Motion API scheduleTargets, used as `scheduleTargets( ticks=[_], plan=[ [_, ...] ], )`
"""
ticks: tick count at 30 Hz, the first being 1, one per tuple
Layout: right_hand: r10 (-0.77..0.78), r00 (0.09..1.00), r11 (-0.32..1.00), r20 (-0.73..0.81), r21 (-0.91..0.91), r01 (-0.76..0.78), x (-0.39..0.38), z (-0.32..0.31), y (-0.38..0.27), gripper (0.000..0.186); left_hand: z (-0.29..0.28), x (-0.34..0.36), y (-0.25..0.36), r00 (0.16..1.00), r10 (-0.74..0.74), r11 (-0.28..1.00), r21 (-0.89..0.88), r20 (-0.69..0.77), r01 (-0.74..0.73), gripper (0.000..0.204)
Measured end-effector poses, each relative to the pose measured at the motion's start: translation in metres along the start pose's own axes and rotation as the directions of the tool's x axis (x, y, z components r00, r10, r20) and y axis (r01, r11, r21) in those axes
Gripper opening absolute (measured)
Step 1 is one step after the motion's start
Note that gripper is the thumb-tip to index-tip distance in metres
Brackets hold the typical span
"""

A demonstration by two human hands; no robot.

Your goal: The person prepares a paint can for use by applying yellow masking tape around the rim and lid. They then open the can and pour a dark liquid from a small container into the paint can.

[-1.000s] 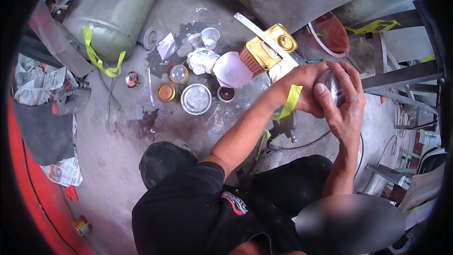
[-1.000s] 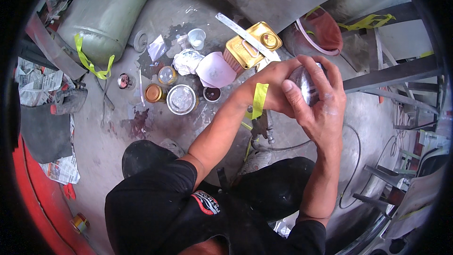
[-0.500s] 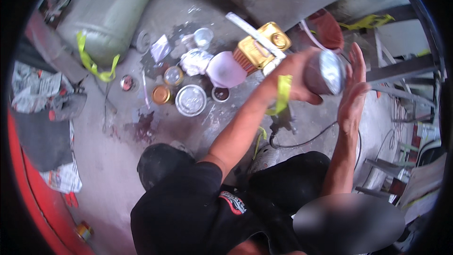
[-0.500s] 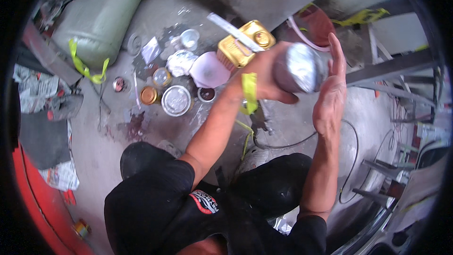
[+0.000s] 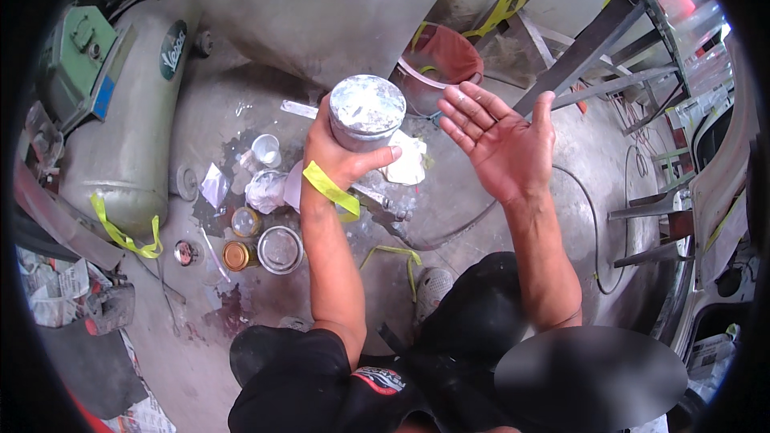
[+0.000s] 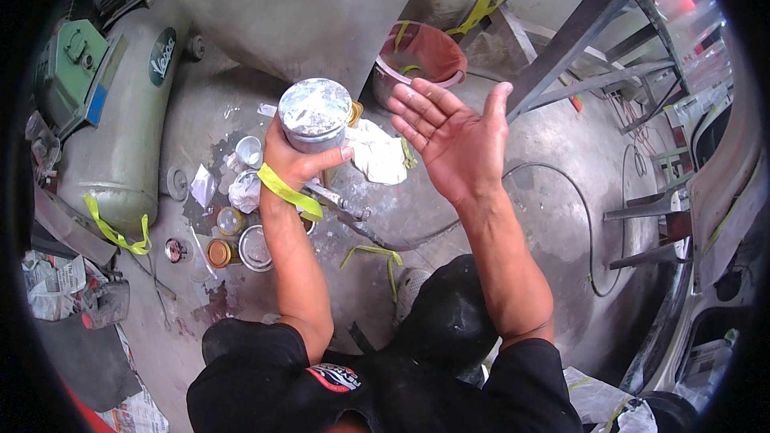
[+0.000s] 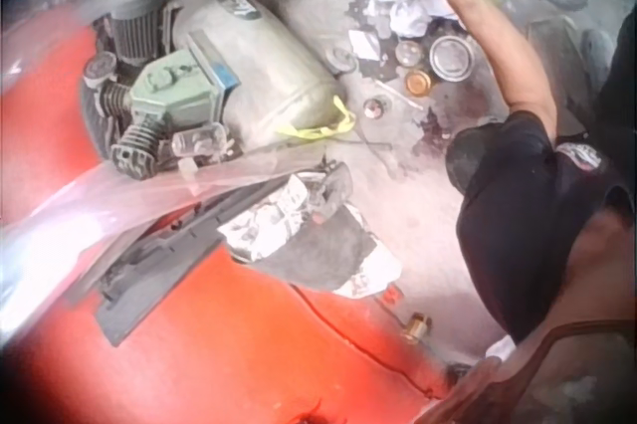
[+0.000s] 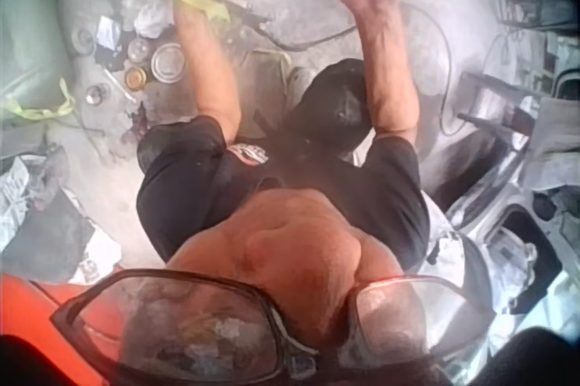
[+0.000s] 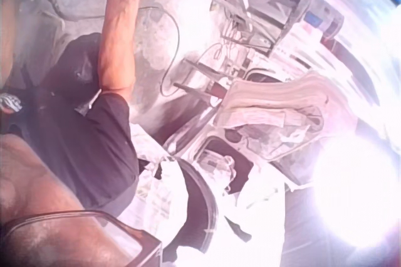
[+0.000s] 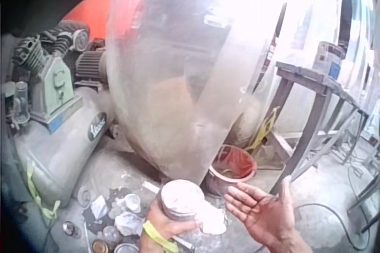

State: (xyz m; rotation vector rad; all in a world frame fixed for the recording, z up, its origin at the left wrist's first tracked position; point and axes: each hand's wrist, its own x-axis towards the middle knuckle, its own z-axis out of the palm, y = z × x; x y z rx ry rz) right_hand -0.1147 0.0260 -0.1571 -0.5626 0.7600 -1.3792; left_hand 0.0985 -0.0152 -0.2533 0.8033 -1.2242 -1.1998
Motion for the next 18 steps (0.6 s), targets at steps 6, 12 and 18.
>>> scheduleTargets(
  ticks=[6,12,18],
  plan=[
    [-0.028,0.999,0.985,-0.016,-0.168,0.025,0.0001,-0.0062,0.0047,0.094,0.0063,-0.004,0.0036,0.999,-0.015,1.0,-0.002,0.029,0.015,0.081],
    [-0.026,0.999,0.964,-0.031,-0.266,0.017,-0.0029,-0.001,0.0042,0.087,0.008,-0.0044,0.0064,0.999,-0.01,1.0,0.001,0.031,0.01,0.08],
    [0.008,1.0,0.976,-0.014,-0.217,-0.011,0.0007,-0.005,0.0065,0.078,0.0073,-0.0043,0.0057,0.999,-0.02,0.999,-0.031,0.042,0.021,0.078]
  ],
)
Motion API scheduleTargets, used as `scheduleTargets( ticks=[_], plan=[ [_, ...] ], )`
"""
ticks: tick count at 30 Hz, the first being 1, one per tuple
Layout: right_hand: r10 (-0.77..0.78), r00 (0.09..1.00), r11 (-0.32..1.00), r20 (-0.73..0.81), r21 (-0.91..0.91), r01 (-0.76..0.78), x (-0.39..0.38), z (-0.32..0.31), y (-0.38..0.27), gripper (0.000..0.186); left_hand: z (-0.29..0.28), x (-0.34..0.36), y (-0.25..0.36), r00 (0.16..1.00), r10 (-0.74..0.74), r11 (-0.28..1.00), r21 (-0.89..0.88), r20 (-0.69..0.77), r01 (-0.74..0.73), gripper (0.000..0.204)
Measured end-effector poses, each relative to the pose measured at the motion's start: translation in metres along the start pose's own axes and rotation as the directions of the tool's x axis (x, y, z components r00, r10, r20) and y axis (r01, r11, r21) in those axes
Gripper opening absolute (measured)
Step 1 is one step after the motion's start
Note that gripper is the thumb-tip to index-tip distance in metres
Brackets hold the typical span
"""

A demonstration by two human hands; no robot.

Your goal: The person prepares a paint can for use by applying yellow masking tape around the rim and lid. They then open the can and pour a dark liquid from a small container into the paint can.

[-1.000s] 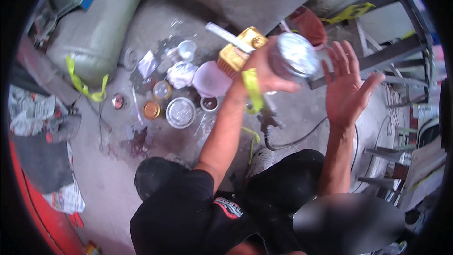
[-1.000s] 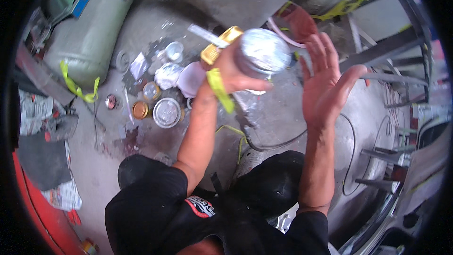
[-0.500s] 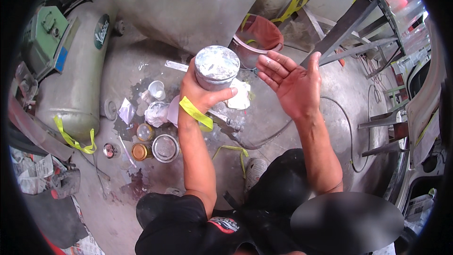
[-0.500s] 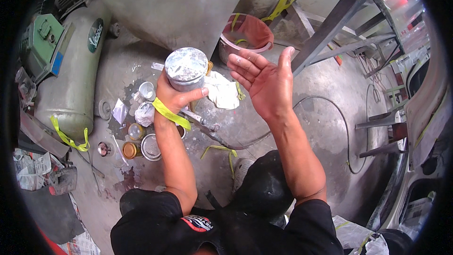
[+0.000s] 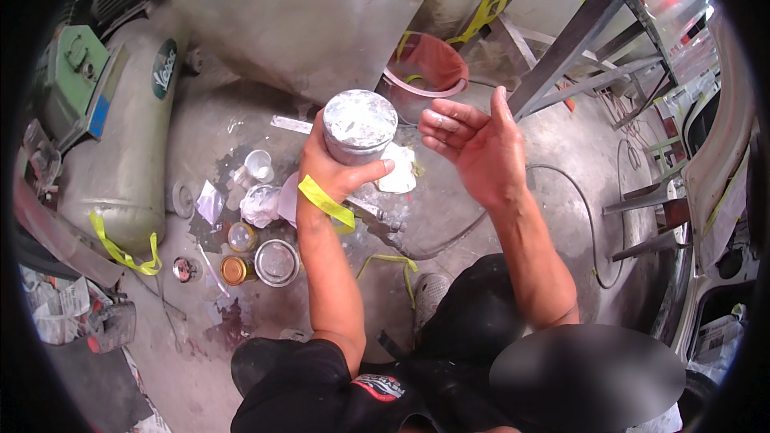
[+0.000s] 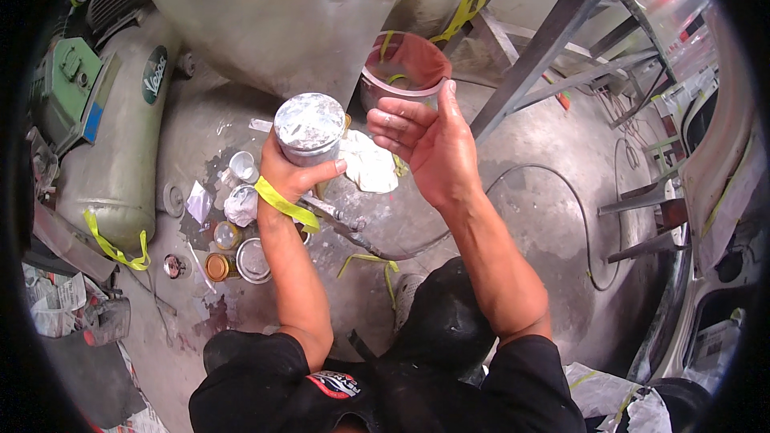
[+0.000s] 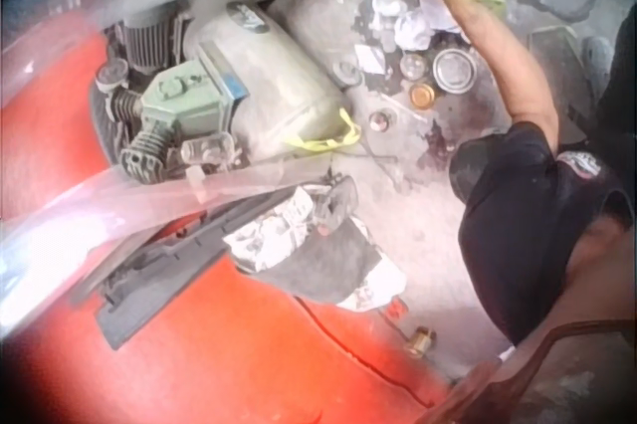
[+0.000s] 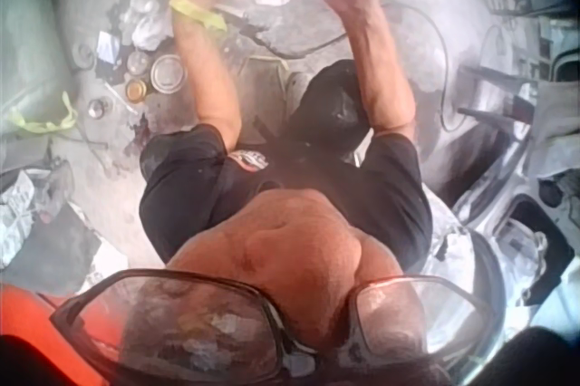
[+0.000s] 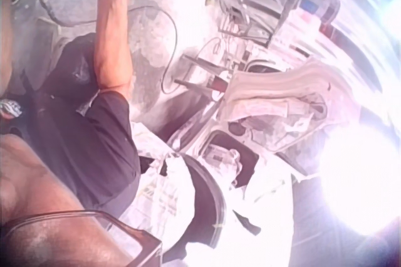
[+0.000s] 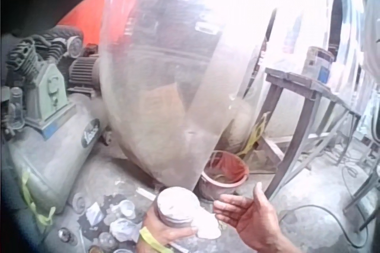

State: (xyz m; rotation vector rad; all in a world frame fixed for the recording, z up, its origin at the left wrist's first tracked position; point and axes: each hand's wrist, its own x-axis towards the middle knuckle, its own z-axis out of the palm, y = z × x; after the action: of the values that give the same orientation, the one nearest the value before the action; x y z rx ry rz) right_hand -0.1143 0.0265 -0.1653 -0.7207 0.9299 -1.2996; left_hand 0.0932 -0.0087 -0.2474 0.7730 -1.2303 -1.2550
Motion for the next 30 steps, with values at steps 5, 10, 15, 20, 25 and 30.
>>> scheduleTargets(
  ticks=[5,10,15,20,25,30],
  plan=[
    [0.074,0.997,0.994,-0.023,0.079,-0.071,0.001,0.002,-0.002,0.075,0.0,0.002,-0.003,1.0,0.002,1.0,0.011,0.003,-0.002,0.078],
    [0.134,0.985,0.985,-0.11,0.128,-0.12,0.0,0.004,-0.003,0.063,-0.001,0.003,-0.008,1.0,-0.001,1.0,0.026,0.005,0.001,0.079],
    [0.152,0.986,0.98,-0.071,0.144,-0.141,0.003,-0.004,-0.001,0.052,-0.002,0.004,-0.008,1.0,-0.005,1.0,0.028,0.007,0.005,0.08],
    [0.047,0.99,0.996,-0.133,-0.065,-0.056,0.002,-0.001,0.006,0.031,-0.005,0.004,-0.01,1.0,0.014,0.999,0.047,0.009,-0.014,0.08],
    [0.0,0.992,0.991,-0.129,-0.135,-0.018,0.002,0.001,0.009,0.023,-0.005,0.004,-0.009,1.0,0.027,0.999,0.038,0.012,-0.028,0.079],
    [-0.037,0.998,0.98,-0.051,-0.2,0.026,0.004,-0.006,0.011,0.023,-0.002,0.003,-0.007,1.0,0.004,0.999,0.035,0.014,-0.005,0.079]
  ],
)
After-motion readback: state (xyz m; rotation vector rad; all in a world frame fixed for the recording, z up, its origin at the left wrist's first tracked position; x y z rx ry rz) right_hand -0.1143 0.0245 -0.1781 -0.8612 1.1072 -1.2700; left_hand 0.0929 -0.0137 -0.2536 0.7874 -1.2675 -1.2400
